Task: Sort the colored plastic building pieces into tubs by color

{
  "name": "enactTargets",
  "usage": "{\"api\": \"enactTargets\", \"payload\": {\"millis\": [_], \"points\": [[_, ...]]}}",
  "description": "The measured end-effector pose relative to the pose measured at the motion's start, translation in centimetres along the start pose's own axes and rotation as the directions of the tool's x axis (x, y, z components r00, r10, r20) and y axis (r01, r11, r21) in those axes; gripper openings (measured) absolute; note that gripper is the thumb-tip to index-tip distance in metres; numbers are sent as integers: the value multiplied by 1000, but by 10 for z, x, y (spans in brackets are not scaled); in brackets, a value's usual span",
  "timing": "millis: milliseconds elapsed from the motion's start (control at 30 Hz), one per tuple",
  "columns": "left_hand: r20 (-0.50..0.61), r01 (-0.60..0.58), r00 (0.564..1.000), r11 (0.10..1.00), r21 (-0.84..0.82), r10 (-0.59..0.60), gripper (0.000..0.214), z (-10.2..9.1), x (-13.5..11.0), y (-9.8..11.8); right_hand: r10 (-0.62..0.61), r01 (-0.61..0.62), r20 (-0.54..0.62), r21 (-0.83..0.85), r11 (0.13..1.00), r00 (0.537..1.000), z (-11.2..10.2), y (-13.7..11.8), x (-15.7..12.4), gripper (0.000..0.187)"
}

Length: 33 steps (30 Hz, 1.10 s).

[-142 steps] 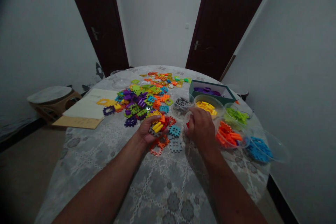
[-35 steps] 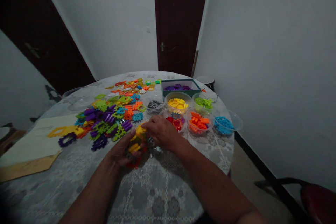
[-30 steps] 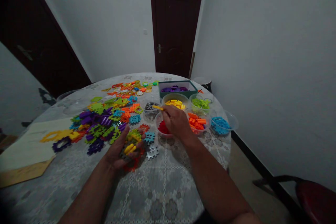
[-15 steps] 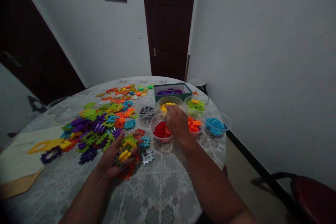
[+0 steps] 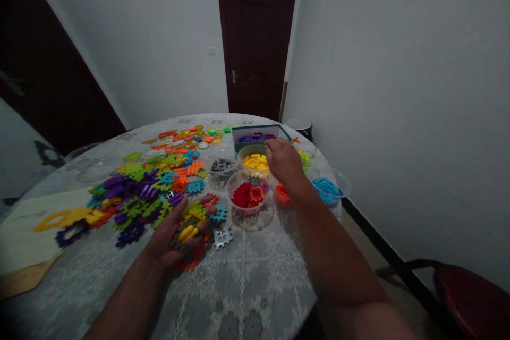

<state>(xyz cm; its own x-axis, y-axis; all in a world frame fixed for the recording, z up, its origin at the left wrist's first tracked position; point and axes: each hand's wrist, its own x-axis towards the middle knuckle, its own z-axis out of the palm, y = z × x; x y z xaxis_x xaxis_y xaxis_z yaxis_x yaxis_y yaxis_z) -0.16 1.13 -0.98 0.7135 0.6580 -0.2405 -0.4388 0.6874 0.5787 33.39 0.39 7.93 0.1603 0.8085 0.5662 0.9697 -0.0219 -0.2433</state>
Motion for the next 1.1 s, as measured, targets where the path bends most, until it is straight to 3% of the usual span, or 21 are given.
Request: {"api": "enactTargets", "payload": {"millis": [67,167,333,433,633,833,967,1100], "points": [[-21,-11,1000,1000,8,11,46,0,0,-1,204,-167,129,-248,954,970,-4,40,25,38],[-29,-4,1000,1000,-1,4,45,1,0,-1,410,-269,263,-442,856,873,3,83,47,38],[-47,-17,999,1000,-3,16,45,0,0,0,516,-308,348,-503,808,783,31,113,51,39],[-62,-30,998,1000,-4,30,43,0,1,-1,539,-310,367,-524,793,758,41,118,49,42],[-56,-24,998,999,-21,22,43,2,1,-1,500,-283,324,-532,798,803,27,107,53,37],[-32,-20,999,999,-48,19,44,5,-1,1,283,-128,340,-412,902,897,23,53,48,35],[-23,-30,999,998,-58,29,43,3,-2,1,173,-60,351,-310,949,920,31,22,39,36],[-16,-40,999,997,-65,39,44,0,0,1,108,-53,285,-194,980,952,19,0,29,37]]}}
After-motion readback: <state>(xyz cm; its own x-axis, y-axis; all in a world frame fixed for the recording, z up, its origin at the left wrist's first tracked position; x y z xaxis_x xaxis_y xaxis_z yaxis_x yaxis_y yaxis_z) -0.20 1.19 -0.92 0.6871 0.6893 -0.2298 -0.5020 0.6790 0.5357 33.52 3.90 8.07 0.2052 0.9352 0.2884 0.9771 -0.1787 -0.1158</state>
